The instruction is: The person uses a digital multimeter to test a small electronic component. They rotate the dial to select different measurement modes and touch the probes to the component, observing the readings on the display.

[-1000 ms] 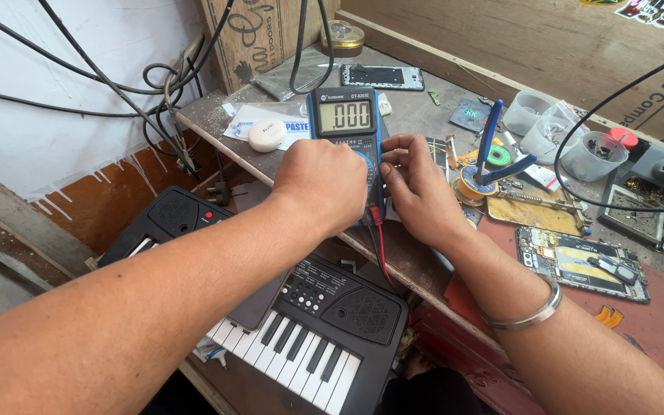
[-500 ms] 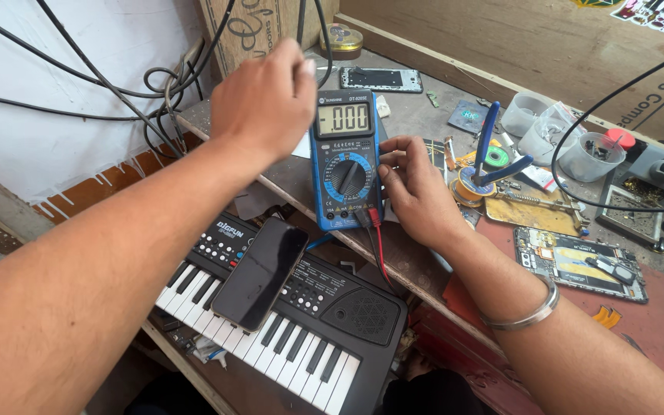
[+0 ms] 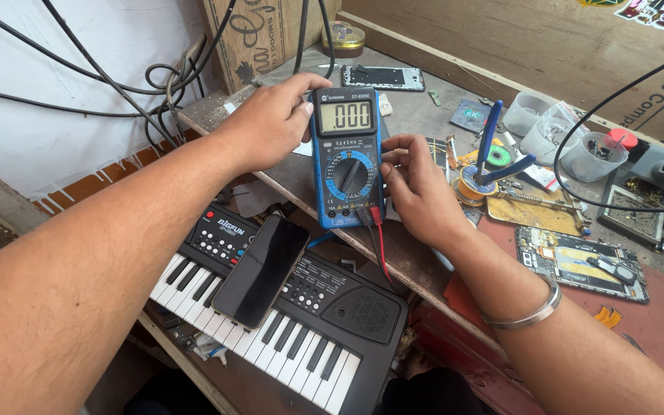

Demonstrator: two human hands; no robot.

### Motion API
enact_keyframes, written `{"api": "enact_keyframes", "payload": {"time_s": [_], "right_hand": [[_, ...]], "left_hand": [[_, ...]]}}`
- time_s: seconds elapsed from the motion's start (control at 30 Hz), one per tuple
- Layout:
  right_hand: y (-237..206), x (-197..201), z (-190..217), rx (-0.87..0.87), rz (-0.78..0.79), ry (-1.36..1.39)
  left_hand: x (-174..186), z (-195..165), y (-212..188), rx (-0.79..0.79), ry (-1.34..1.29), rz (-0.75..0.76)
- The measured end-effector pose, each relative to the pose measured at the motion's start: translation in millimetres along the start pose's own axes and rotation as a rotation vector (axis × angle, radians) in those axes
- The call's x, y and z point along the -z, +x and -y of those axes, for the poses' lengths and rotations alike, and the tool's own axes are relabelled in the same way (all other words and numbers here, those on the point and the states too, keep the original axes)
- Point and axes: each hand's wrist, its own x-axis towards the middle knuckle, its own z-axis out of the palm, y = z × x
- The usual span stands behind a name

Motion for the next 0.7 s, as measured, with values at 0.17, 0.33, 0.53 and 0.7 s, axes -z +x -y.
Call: {"api": "enact_keyframes", "payload": {"time_s": [0.17, 0.33, 0.53, 0.7], "right_hand": [[0.0, -0.7, -1.0, -0.014, 0.004, 0.026], [0.1, -1.0, -2.8, 0.032, 0.003, 0.028], [0.6, -1.1, -4.1, 0.033, -0.002, 0.034], [0.2, -1.6, -5.2, 0.001, -0.013, 0.07]], "left_hand": [[-0.2, -2.9, -0.9, 0.053, 0.009, 0.022], [-0.5, -3.8, -1.4, 0.038, 0.027, 0.012], [-0.6, -11.9, -5.8, -0.122, 0.448, -0.283], [-10.1, -34.7, -13.1, -0.402, 0.668, -0.276]]}}
